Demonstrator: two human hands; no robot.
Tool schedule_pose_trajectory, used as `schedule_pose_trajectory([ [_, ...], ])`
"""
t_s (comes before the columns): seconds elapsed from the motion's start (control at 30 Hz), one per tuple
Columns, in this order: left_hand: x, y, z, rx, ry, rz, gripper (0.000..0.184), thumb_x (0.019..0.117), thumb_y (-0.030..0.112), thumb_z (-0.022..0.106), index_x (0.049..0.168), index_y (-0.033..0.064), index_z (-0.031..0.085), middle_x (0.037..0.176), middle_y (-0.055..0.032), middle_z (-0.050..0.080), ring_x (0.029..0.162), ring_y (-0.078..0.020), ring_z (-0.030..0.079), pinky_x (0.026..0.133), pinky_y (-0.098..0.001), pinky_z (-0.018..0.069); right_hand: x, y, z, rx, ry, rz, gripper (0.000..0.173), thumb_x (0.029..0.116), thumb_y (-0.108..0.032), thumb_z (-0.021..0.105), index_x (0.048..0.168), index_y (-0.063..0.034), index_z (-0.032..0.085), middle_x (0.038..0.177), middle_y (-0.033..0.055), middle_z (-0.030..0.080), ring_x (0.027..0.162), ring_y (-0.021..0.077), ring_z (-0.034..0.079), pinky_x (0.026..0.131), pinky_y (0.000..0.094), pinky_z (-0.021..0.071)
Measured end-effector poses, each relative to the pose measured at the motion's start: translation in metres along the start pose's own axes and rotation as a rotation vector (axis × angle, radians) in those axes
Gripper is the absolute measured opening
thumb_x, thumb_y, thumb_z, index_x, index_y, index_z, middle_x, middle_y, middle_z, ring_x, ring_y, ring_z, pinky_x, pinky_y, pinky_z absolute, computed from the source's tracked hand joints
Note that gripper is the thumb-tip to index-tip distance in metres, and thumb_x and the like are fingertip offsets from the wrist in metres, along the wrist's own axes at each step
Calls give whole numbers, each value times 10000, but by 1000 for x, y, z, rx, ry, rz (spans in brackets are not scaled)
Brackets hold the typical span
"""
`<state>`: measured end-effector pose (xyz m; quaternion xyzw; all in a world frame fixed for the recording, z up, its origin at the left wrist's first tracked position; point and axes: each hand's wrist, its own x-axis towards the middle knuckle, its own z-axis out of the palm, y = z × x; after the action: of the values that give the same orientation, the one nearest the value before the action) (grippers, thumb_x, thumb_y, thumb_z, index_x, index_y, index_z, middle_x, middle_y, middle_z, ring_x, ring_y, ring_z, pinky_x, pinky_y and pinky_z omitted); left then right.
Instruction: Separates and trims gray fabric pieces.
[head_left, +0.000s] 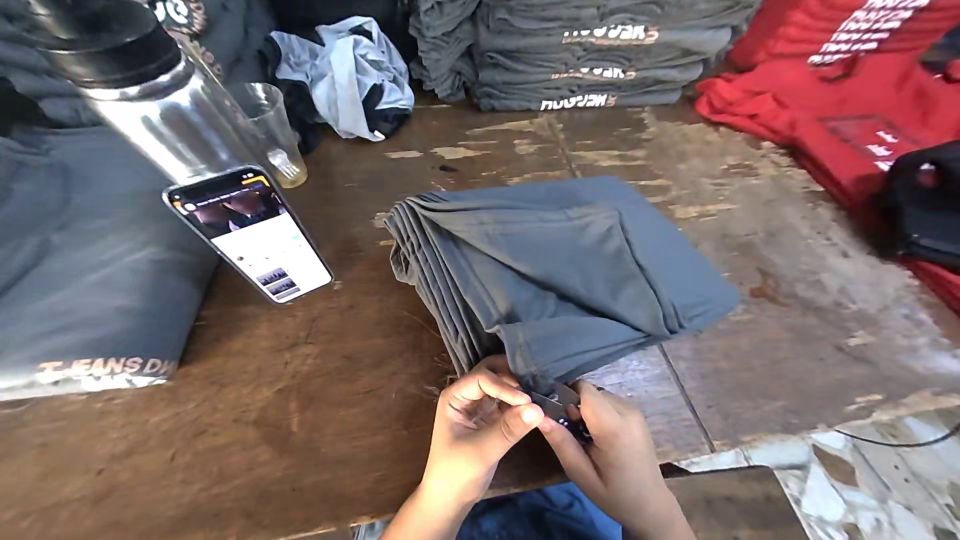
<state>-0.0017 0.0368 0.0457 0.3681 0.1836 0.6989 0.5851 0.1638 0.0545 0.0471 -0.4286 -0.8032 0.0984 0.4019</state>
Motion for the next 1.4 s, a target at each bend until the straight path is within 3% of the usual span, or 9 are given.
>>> schedule_pose_trajectory([
  [0.2,-1,0,1,175,-26,76,79,907,71,755,961,129,760,1056,29,718,1030,-27,656,889,-198,551,2,-5,1,-39,7,18,486,1080,-446,397,802,-89,575,569,7,491,502,80,506,465,249,409],
  [0.37,-3,6,3,426,-84,201,59,909,63,753,961,80,730,1125,14,700,1125,-30,625,950,-203,533,9,0,-18,174,7,6,443,1067,-471,482,891,-69,539,666,2,492,587,-13,472,550,138,405],
  [0.6,1,8,10,29,-38,35,40,946,110,716,970,111,748,1210,-4,694,1170,-72,624,973,-255,531,7,18,-19,38,-57,-104,430,1020,-454,573,830,-70,554,645,33,512,601,63,497,576,199,423],
  [0.83,0,9,11,14,-26,4,12,931,64,722,926,75,721,1182,-19,685,1138,-59,623,951,-235,529,10,10,-5,-20,-22,-123,479,1084,-456,412,819,-87,565,600,29,523,567,78,540,545,238,441],
  [0.93,-2,11,8,239,-76,78,35,920,61,737,938,35,723,1161,-48,701,1161,-75,626,982,-244,528,13,6,-11,107,1,-104,447,1090,-455,415,858,-94,537,665,18,519,610,33,525,578,179,438],
  [1.03,-5,12,5,748,-193,269,67,895,52,748,868,-7,732,993,-115,733,1095,-151,662,1007,-278,515,23,0,-19,370,93,-48,273,1024,-415,607,914,-181,519,758,-93,520,673,-84,505,624,74,423],
  [1.17,-10,16,3,1393,-365,482,149,934,87,633,843,141,738,973,-18,764,1137,-184,662,1020,-371,447,44,4,-16,449,-46,4,363,865,-388,793,980,-153,541,821,-97,593,728,-57,552,633,99,470],
  [1.27,-9,18,-2,1558,-408,536,206,956,73,577,830,164,712,926,12,766,1099,-170,673,987,-357,447,49,8,-12,323,-190,-2,279,879,-272,717,893,-73,522,740,-39,564,670,-65,509,598,81,421],
  [1.4,-4,19,-11,1506,-380,530,187,966,69,589,874,138,736,1018,-6,779,1077,-159,696,968,-323,497,38,5,-2,271,-49,-13,171,896,-165,614,899,-6,552,753,21,555,683,-28,503,617,94,407],
])
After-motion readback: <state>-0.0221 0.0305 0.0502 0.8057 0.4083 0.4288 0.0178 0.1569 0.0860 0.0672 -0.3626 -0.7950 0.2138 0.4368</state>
